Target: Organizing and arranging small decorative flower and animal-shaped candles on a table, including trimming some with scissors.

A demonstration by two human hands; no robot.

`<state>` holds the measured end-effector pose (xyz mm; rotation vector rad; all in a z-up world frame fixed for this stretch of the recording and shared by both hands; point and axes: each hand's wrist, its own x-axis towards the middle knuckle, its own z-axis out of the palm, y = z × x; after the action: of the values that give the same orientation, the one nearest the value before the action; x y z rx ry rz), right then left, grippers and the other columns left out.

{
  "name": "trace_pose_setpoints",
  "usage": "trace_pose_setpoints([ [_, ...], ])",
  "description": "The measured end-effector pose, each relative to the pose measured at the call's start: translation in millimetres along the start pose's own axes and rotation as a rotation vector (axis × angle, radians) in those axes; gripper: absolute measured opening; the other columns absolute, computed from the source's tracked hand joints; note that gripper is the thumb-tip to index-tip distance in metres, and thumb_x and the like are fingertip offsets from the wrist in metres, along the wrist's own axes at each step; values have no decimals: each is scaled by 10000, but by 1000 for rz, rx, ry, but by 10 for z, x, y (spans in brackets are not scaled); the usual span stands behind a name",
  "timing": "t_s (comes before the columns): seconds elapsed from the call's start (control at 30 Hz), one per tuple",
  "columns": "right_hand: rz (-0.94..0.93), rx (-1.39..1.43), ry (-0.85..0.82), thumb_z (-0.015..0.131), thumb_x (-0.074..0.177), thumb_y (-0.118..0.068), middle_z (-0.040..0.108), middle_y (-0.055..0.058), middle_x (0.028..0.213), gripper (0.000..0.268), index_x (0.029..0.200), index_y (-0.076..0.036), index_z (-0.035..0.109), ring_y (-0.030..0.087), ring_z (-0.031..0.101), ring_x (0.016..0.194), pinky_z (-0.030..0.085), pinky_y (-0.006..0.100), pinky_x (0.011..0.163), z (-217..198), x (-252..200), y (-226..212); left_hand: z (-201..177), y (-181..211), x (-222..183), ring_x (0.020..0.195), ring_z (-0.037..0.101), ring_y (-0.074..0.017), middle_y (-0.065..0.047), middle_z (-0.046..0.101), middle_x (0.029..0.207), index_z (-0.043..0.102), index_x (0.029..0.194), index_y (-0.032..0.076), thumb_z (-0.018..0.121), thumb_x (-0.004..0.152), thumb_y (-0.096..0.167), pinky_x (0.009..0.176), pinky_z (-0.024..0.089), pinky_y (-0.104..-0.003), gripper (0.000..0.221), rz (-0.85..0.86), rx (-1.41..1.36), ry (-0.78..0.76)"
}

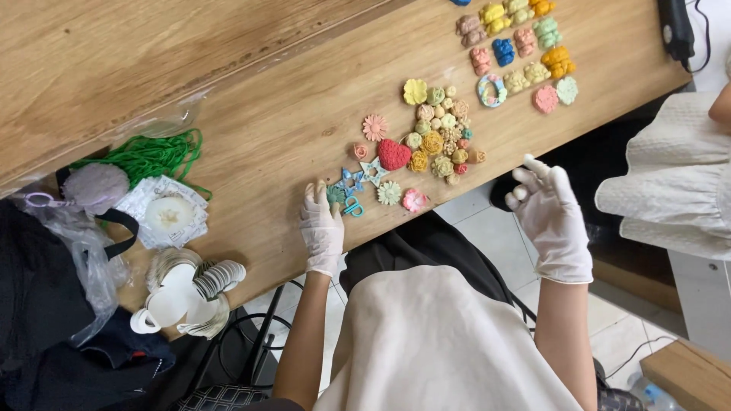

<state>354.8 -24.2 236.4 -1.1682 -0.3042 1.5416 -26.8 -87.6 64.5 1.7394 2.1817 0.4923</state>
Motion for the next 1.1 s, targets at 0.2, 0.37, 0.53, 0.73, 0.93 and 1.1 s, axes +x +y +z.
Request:
trace_pose_setpoints([
  [0.2,151,-265,47,639,1002,-484,669,38,1131,544,1334,-53,633,110,542,840,472,355,922,95,-193,212,-78,381,146,1173,565,-335,-135,547,1333,492,1478,154,773,872,277,989,444,-525,679,-48,-101,-245],
  [0.37,37,-179,160,627,1037,-484,664,25,1109,539,1355,-48,620,104,558,870,464,339,950,-121,-379,192,219,525,163,1146,550,-276,-76,545,1247,451,1485,143,822,781,334,989,434,-460,818,532,71,-352],
  [0.53,36,-188,261,633,1019,-482,671,-3,1099,524,1342,-70,628,89,552,854,460,336,945,-93,-560,142,279,573,347,1086,539,-270,-79,535,1187,447,1526,102,824,766,387,940,440,-448,895,522,63,-418],
  [0.73,33,-195,335,647,1007,-457,675,-22,1079,490,1319,-80,634,76,545,841,460,326,954,-91,-584,83,465,387,381,1068,533,-277,-77,537,1156,556,1435,114,816,797,434,910,442,-447,759,566,-7,-387],
  [0.93,43,-217,324,658,1000,-431,669,-9,1066,483,1321,-70,644,72,531,835,458,314,943,-8,-450,40,232,375,282,1068,535,-277,-58,543,1167,634,1311,146,829,754,516,909,446,-469,696,536,-68,-284],
  [1.1,88,-245,232,680,987,-420,674,13,1073,489,1308,-53,640,83,535,857,449,312,925,31,-311,72,-31,274,116,1040,541,-289,-56,551,1126,659,1254,152,854,701,591,894,449,-500,733,371,-116,-202],
])
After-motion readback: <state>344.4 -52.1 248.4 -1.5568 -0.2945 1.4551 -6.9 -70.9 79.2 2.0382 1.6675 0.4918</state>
